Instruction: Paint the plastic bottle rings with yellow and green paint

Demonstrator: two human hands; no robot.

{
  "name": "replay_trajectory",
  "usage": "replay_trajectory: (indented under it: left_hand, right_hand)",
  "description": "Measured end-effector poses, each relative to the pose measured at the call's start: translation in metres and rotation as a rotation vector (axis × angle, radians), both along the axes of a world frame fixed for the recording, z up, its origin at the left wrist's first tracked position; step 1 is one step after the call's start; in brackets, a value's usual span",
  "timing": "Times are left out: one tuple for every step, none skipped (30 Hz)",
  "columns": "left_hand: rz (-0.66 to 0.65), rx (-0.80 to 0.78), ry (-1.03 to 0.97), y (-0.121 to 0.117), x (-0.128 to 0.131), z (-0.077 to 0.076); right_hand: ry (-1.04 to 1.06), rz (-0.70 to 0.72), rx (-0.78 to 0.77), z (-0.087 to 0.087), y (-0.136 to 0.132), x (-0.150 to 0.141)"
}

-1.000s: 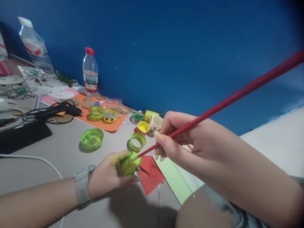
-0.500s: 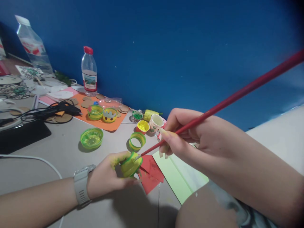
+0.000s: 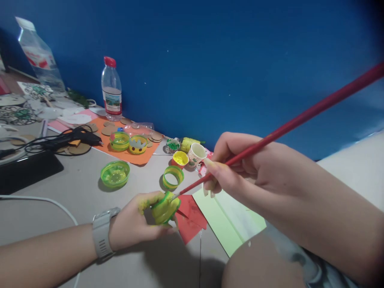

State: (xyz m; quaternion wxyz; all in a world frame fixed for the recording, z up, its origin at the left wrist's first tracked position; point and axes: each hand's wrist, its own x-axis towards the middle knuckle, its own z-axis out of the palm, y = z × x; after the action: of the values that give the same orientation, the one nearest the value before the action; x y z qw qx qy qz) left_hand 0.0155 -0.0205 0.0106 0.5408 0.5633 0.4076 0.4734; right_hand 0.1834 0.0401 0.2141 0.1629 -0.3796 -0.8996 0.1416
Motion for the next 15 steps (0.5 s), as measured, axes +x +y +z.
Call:
replay_trajectory:
  left_hand:
    - [0.003,-0.001,0.005,0.0,0.0,0.0]
    - [0.006,-0.004,0.01,-0.001,0.0,-0.001]
    - [0.009,-0.008,0.013,-0.001,0.0,-0.002]
    - [0.012,-0.013,0.017,-0.001,0.0,-0.003]
    - [0.013,-0.018,0.019,-0.001,0.0,-0.004]
    - [0.016,-0.023,0.02,-0.002,0.0,-0.005]
    - [0.018,-0.029,0.02,-0.002,0.0,-0.007]
    - [0.017,-0.034,0.017,-0.002,-0.001,-0.008]
    - [0.014,-0.035,0.014,-0.002,-0.001,-0.009]
    - [0.014,-0.03,0.016,-0.002,-0.002,-0.01]
    - [0.017,-0.023,0.021,-0.002,-0.002,-0.011]
    - [0.02,-0.016,0.027,-0.002,-0.002,-0.011]
    - [0.021,-0.009,0.028,-0.002,-0.003,-0.011]
    - [0.02,-0.003,0.021,-0.002,-0.003,-0.012]
    - [0.019,0.002,0.006,-0.002,-0.003,-0.013]
  right_hand:
    - [-0.006,0.005,-0.02,0.001,0.0,0.0]
    - [-0.019,0.013,-0.047,0.001,0.0,0.0]
    - [-0.029,0.021,-0.068,0.002,0.0,0.0]
    - [-0.023,0.016,-0.069,0.002,0.0,0.0]
    - [-0.024,0.011,-0.067,0.003,0.0,-0.001]
    - [-0.024,0.01,-0.065,0.003,0.0,-0.001]
    - [-0.021,0.01,-0.062,0.003,0.0,-0.001]
    - [-0.019,0.013,-0.066,0.003,0.0,-0.002]
    - [-0.013,0.017,-0.072,0.002,0.0,-0.002]
    - [-0.005,0.022,-0.076,0.002,0.0,-0.003]
    - [0.001,0.028,-0.08,0.002,0.0,-0.003]
    - [0.007,0.034,-0.08,0.002,-0.001,-0.003]
    - [0.007,0.035,-0.08,0.001,-0.001,-0.003]
    - [0.009,0.035,-0.078,0.001,-0.001,-0.003]
    - [0.008,0.033,-0.075,0.001,0.0,-0.003]
